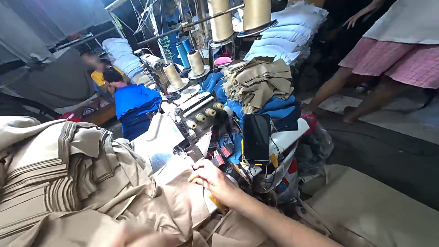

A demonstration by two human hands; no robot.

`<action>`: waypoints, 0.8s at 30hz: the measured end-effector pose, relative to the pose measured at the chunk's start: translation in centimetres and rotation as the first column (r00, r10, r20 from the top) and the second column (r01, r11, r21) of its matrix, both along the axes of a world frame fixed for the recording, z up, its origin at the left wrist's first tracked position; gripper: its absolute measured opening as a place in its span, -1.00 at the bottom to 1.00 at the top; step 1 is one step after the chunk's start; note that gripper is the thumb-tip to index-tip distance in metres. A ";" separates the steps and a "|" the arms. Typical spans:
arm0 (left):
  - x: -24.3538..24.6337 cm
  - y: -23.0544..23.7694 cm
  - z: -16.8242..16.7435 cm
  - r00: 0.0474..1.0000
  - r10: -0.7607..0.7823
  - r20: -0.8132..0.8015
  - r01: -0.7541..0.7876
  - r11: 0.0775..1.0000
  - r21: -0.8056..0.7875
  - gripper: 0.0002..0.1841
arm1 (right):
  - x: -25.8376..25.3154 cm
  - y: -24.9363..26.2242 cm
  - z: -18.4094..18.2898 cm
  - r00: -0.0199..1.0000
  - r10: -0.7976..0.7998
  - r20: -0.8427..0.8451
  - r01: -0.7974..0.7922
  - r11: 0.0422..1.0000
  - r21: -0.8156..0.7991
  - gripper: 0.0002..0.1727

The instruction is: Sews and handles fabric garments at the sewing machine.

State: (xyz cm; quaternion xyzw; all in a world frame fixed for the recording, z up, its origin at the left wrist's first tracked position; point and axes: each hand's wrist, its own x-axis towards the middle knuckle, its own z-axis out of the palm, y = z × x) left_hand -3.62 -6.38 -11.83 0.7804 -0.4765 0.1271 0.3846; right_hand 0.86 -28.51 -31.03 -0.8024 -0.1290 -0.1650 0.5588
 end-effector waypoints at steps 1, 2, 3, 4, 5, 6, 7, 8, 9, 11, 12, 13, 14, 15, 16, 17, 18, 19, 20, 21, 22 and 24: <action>1.4 -0.2 -0.4 1.000 0.029 0.003 -0.029 0.998 0.047 -0.82 | 0.3 0.5 -0.4 0.999 0.033 -0.007 -0.034 0.998 -0.053 -0.74; 3.1 -0.6 -1.7 0.997 0.075 0.011 -0.075 0.994 0.074 -0.83 | 0.4 0.6 -0.5 0.994 0.089 -0.061 -0.094 0.992 -0.079 -0.72; 5.2 -1.1 -3.8 0.990 0.133 0.033 -0.135 0.989 0.066 -0.83 | 0.4 0.6 -0.7 0.979 0.159 -0.131 -0.168 0.984 -0.060 -0.71; 7.4 -1.6 -6.4 0.980 0.189 0.067 -0.193 0.980 0.053 -0.82 | 0.4 0.5 -1.1 0.953 0.232 -0.197 -0.232 0.972 0.022 -0.70; 9.4 -1.9 -9.1 0.971 0.228 0.075 -0.232 0.972 0.045 -0.80 | 0.3 0.4 -1.5 0.920 0.294 -0.259 -0.259 0.952 0.161 -0.72; 11.1 -1.9 -11.6 0.965 0.255 0.058 -0.258 0.965 0.054 -0.78 | -0.1 0.4 -1.8 0.883 0.341 -0.322 -0.230 0.913 0.336 -0.77; 12.3 -1.7 -13.6 0.961 0.273 0.033 -0.275 0.959 0.069 -0.77 | -0.5 0.4 -1.8 0.841 0.374 -0.391 -0.151 0.856 0.494 -0.83; 13.1 -1.5 -15.1 0.954 0.300 0.018 -0.301 0.950 0.086 -0.76 | -1.0 0.2 -1.7 0.793 0.399 -0.460 -0.048 0.793 0.607 -0.89; 13.4 -1.4 -15.9 0.940 0.340 0.018 -0.341 0.935 0.100 -0.75 | -1.4 -0.1 -1.5 0.748 0.417 -0.517 0.049 0.742 0.668 -0.93; 13.6 -1.8 -16.2 0.908 0.414 0.056 -0.418 0.901 0.113 -0.70 | -2.0 -0.7 -1.1 0.679 0.435 -0.591 0.187 0.676 0.713 -0.91; 13.6 -2.0 -16.1 0.900 0.430 0.072 -0.435 0.893 0.114 -0.68 | -2.1 -0.9 -0.9 0.654 0.444 -0.613 0.226 0.658 0.718 -0.90; 13.7 -2.2 -16.0 0.900 0.428 0.079 -0.435 0.894 0.107 -0.67 | -2.3 -0.9 -0.9 0.643 0.447 -0.622 0.245 0.649 0.720 -0.89; 13.8 -2.4 -15.9 0.907 0.415 0.075 -0.421 0.903 0.087 -0.68 | -2.3 -0.9 -0.8 0.645 0.446 -0.621 0.246 0.648 0.721 -0.89; 14.0 -2.7 -15.8 0.920 0.389 0.051 -0.392 0.918 0.057 -0.70 | -2.2 -0.8 -0.9 0.658 0.440 -0.611 0.228 0.657 0.719 -0.89; 14.0 -2.9 -15.8 0.936 0.351 0.009 -0.351 0.936 0.019 -0.74 | -2.1 -0.6 -1.0 0.677 0.428 -0.599 0.204 0.673 0.711 -0.91; 13.9 -3.2 -15.6 0.947 0.316 -0.056 -0.318 0.948 -0.018 -0.77 | -2.0 -0.5 -1.0 0.702 0.409 -0.582 0.172 0.697 0.697 -0.92; 13.7 -3.5 -15.4 0.946 0.301 -0.124 -0.308 0.951 -0.041 -0.80 | -1.9 -0.4 -1.1 0.726 0.384 -0.571 0.139 0.731 0.668 -0.92; 13.5 -3.8 -15.1 0.937 0.310 -0.161 -0.320 0.947 -0.039 -0.81 | -1.8 -0.3 -1.2 0.748 0.357 -0.559 0.101 0.771 0.629 -0.91; 13.4 -4.0 -15.0 0.928 0.337 -0.159 -0.344 0.939 -0.020 -0.80 | -1.7 -0.2 -1.3 0.771 0.326 -0.547 0.063 0.815 0.575 -0.88; 13.3 -4.1 -14.9 0.918 0.367 -0.151 -0.371 0.929 0.002 -0.79 | -1.6 -0.1 -1.6 0.795 0.294 -0.530 0.029 0.855 0.518 -0.87; 13.4 -4.2 -14.9 0.910 0.388 -0.142 -0.390 0.921 0.017 -0.78 | -1.6 -0.1 -1.7 0.809 0.272 -0.521 0.010 0.879 0.476 -0.86; 13.5 -4.2 -14.8 0.904 0.396 -0.165 -0.394 0.918 0.046 -0.80 | -1.8 -0.3 -1.8 0.801 0.268 -0.535 0.006 0.890 0.455 -0.87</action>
